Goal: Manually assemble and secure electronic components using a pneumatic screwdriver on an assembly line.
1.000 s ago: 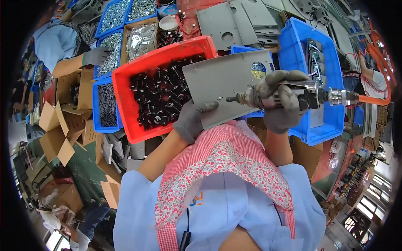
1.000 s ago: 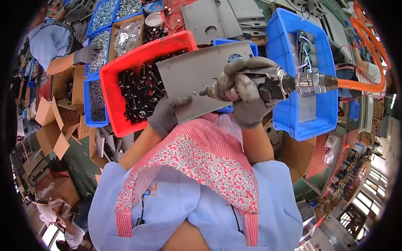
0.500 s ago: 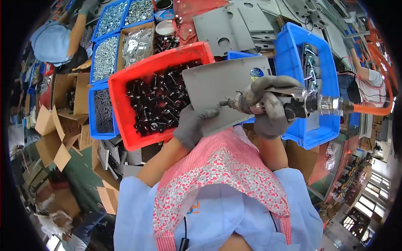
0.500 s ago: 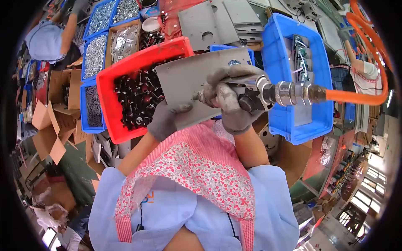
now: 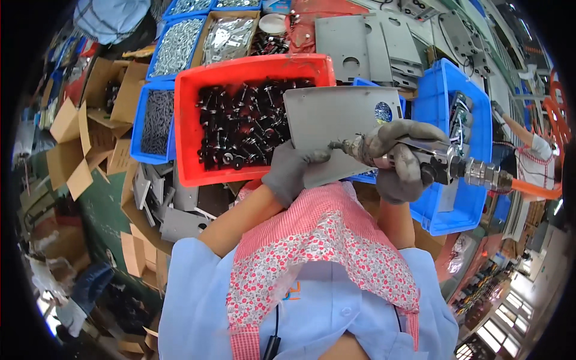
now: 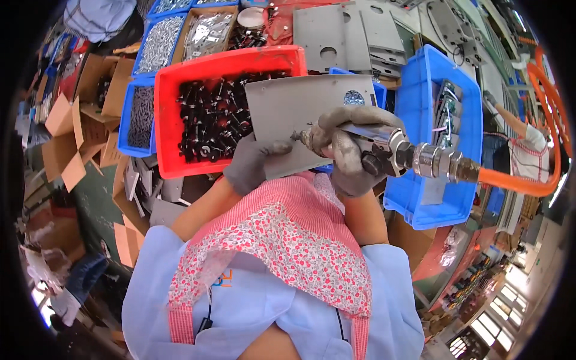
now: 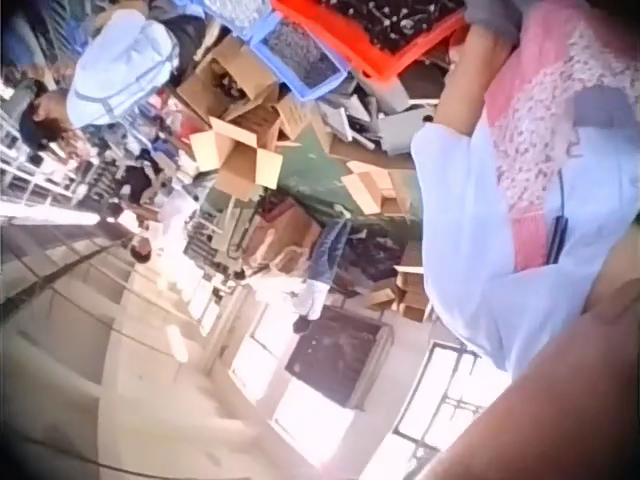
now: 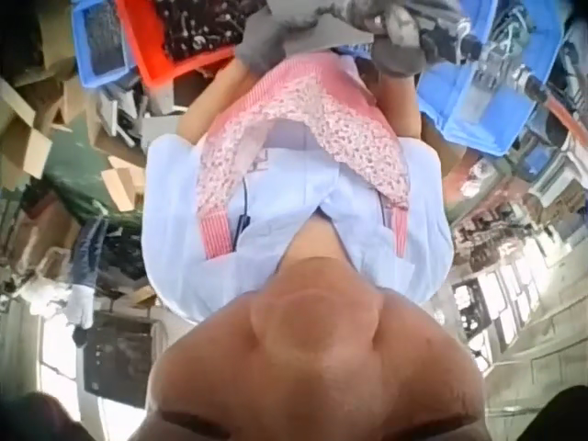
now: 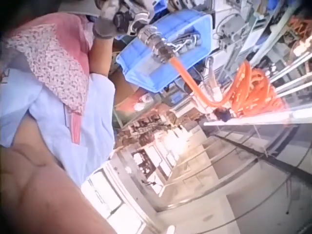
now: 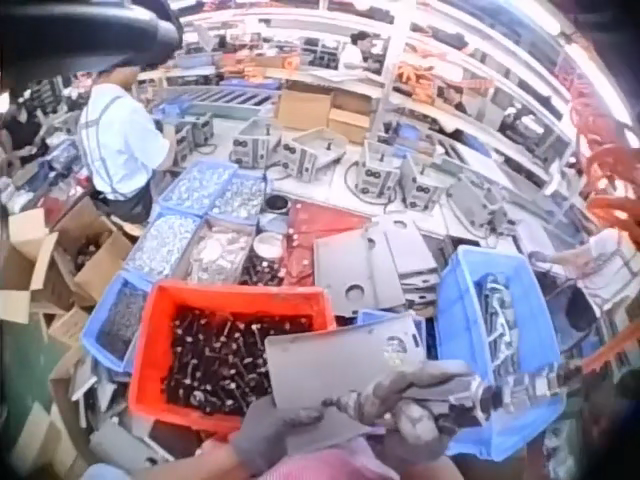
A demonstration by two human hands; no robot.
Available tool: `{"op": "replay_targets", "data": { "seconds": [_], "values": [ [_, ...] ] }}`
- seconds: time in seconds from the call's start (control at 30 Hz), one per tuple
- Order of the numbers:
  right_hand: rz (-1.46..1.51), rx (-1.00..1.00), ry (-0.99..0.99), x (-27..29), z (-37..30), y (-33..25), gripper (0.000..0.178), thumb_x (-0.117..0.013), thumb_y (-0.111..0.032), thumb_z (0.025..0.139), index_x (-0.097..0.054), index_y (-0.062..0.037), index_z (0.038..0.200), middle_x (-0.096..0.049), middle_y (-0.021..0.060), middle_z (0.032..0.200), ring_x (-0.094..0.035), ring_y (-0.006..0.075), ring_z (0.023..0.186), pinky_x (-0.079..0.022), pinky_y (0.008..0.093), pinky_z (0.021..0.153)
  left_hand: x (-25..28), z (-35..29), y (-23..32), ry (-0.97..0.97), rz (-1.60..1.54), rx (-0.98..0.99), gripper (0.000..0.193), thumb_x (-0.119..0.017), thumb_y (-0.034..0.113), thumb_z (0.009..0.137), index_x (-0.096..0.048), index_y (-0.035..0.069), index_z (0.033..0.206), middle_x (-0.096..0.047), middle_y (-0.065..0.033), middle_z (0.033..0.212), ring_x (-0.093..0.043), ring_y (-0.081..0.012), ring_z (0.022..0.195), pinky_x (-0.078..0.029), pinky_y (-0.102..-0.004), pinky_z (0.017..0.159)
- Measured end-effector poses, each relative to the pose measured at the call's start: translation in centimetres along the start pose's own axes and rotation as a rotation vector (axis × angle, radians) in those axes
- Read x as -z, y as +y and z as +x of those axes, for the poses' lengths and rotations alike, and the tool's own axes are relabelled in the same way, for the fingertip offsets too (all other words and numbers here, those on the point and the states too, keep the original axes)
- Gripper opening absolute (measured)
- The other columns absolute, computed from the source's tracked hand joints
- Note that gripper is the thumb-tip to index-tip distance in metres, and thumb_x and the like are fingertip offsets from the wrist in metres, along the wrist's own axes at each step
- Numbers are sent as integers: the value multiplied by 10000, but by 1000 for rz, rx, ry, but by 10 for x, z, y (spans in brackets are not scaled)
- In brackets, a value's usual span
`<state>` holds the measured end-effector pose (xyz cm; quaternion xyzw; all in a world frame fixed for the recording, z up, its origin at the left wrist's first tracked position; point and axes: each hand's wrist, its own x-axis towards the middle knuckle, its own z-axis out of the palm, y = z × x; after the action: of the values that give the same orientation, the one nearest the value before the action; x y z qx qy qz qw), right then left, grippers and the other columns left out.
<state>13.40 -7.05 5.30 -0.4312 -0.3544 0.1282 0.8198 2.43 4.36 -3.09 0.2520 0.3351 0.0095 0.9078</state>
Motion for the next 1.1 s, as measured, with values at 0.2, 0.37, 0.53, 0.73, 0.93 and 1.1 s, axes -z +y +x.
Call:
{"op": "replay_targets", "data": {
  "seconds": [0.2,0.37,0.53,0.73,0.93,1.1],
  "values": [
    [25,-118,-100,-10,3,3,448,-510,-119,756,-438,6,1181,-552,182,813,-511,213,591,-470,380,563,1,-19,4,78,-105,-26,372,-645,-78,698,-571,-63,1062,-645,-138,971,-651,-229,815,-547,-352,741],
    [154,124,-347,17,31,-26,472,-462,-215,823,-503,-35,1258,-596,210,1055,-578,286,802,-476,425,647,23,-41,17,280,-2,-380,408,-678,-25,686,-568,-53,1078,-649,-131,965,-648,-228,853,-543,-366,773],
    [134,-8,20,60,42,-38,310,-471,-198,800,-581,-66,1058,-605,183,868,-532,258,687,-448,410,641,109,-122,45,648,-111,-782,296,-656,-6,709,-625,-37,1002,-659,-128,934,-644,-207,820,-535,-326,737],
    [-81,-184,272,91,19,-28,264,-485,-201,816,-594,-67,1016,-613,151,888,-564,249,700,-454,414,581,164,-242,46,1460,105,-1156,406,-676,-53,681,-597,-32,1078,-641,-99,995,-605,-195,913,-498,-314,814],
    [200,-381,155,90,11,-11,258,-515,-142,830,-543,-94,1081,-620,130,925,-558,207,689,-477,337,537,287,-252,2,1885,625,-384,642,-674,328,795,-458,14,1312,-611,-150,1156,-612,-270,1004,-502,-366,844],
    [-83,-244,355,76,2,-10,277,-497,-27,828,-488,-28,1105,-602,188,899,-524,164,533,-448,325,424,295,-169,31,1677,1003,-620,578,-566,302,915,-371,26,1384,-554,-148,1265,-586,-241,1076,-488,-303,855]
  ]
}}
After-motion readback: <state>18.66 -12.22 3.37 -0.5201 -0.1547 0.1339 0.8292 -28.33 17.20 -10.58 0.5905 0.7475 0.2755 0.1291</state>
